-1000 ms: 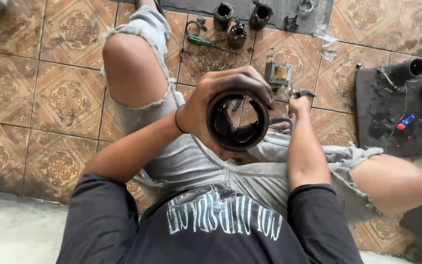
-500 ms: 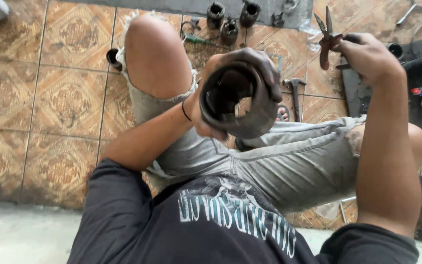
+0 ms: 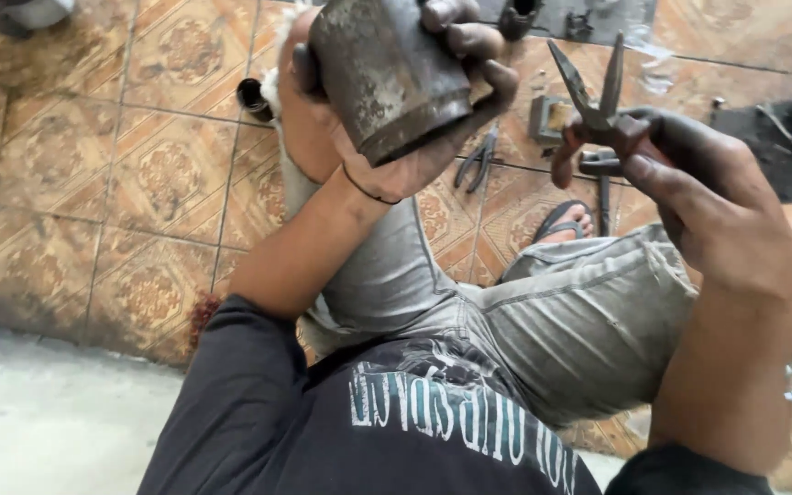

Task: The person sits on the floor and uses pliers to pull and adjust internal components inside a cylindrical metal part. They repeatedly grip and rotate the part while manipulating the inner mechanism with the pliers.

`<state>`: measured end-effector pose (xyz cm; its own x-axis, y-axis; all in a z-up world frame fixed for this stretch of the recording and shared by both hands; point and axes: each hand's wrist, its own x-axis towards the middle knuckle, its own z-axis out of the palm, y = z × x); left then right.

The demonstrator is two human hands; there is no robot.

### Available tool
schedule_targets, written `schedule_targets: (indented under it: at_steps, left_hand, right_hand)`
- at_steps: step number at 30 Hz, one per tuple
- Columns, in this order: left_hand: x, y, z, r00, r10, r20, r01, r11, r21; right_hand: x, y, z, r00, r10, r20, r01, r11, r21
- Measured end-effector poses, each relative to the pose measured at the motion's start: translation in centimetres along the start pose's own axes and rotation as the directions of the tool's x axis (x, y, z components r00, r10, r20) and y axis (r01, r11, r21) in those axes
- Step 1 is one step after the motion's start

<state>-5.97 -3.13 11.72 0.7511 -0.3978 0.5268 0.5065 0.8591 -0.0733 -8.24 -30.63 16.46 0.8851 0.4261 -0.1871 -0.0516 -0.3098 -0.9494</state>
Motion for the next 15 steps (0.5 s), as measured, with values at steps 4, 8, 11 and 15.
schedule_targets:
  at_steps: [4, 8, 11, 15]
  left_hand:
    - [-0.2, 0.3, -0.1, 0.999, 0.044, -0.005, -0.043, 0.989, 0.141]
    - [-0.7, 0.6, -0.4, 0.997, 0.080, -0.018, -0.076, 0.984, 0.164]
    - [-0.8, 0.8, -0.1, 0.995, 0.097, -0.024, -0.090, 0.977, 0.195]
    - [-1.1, 1.0, -0.1, 0.994, 0.100, -0.045, -0.090, 0.976, 0.198]
  right_hand:
    - [0.5, 0.7, -0.1, 1.000, -0.016, 0.015, 0.015, 0.999, 0.042]
    - [0.3, -1.9, 1.1, 0.993, -0.052, 0.109, 0.053, 0.999, -0.007]
    - [0.4, -1.1, 0.7, 0.988, -0.079, 0.130, 0.084, 0.996, -0.034]
    - [1.0, 0.6, 0.0, 0.992, -0.054, 0.118, 0.065, 0.994, -0.088]
